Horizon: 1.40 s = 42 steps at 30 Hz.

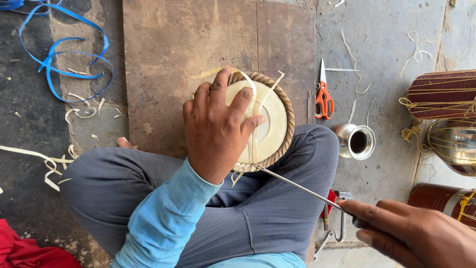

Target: The person sits cross-legged on the floor and weaves a light-colored strip around the rim of a small drum. They use a metal awl to push the strip through the existing weave and a wooden mallet to tighten the tension. The process involves repetitive threading and hammering motions to secure the rim.

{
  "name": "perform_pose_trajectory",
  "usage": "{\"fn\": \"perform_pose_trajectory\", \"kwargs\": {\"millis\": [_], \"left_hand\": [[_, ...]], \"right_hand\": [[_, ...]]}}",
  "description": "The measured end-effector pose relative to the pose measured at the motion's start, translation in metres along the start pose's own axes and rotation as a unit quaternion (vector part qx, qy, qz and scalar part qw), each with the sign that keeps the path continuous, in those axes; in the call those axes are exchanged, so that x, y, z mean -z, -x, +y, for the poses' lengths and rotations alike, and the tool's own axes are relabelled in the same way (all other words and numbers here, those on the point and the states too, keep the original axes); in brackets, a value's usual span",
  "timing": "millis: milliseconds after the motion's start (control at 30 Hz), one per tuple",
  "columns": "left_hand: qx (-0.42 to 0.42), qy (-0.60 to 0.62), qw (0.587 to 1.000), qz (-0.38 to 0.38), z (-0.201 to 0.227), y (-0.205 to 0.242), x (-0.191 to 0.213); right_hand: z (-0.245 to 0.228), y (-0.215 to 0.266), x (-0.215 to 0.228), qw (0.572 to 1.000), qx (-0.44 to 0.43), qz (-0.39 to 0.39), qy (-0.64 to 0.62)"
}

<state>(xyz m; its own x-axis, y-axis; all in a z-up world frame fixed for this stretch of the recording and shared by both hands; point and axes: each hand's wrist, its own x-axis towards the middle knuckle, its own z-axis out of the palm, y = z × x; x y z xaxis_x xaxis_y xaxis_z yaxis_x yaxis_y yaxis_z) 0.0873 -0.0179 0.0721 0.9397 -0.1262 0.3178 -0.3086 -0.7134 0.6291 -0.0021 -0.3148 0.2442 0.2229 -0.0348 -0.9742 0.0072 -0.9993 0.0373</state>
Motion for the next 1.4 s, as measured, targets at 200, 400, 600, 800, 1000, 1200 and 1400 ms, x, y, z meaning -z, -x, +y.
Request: {"fn": "perform_pose_trajectory", "kwargs": {"millis": [200, 400, 600, 800, 1000, 1200, 1400], "left_hand": [[0.014, 0.009, 1.0, 0.003, 0.002, 0.001, 0.001], [0.017, 0.02, 1.0, -0.006, 0.003, -0.002, 0.002], [0.004, 0.008, 1.0, 0.006, 0.002, -0.004, 0.005], [-0.002, -0.006, 1.0, 0.018, 0.003, -0.002, 0.001], [0.007, -0.014, 1.0, 0.006, 0.008, -0.001, 0.001], [0.023, 0.001, 1.0, 0.013, 0.003, 0.0, 0.0], [0.026, 0.01, 1.0, -0.004, 0.0, -0.001, 0.001]], "right_hand": [[-0.002, 0.001, 0.011, 0.989, -0.039, 0.02, 0.141], [0.009, -0.01, -0.025, 0.979, 0.056, 0.038, -0.193], [0.011, -0.046, -0.103, 0.936, 0.101, 0.098, -0.322], [0.016, -0.054, -0.093, 0.95, 0.159, 0.227, -0.146], [0.005, -0.025, -0.023, 0.963, 0.088, 0.059, -0.248], [-0.014, -0.019, 0.03, 0.997, 0.009, 0.033, 0.068], [0.003, -0.031, -0.035, 0.964, 0.183, 0.085, -0.172]]}}
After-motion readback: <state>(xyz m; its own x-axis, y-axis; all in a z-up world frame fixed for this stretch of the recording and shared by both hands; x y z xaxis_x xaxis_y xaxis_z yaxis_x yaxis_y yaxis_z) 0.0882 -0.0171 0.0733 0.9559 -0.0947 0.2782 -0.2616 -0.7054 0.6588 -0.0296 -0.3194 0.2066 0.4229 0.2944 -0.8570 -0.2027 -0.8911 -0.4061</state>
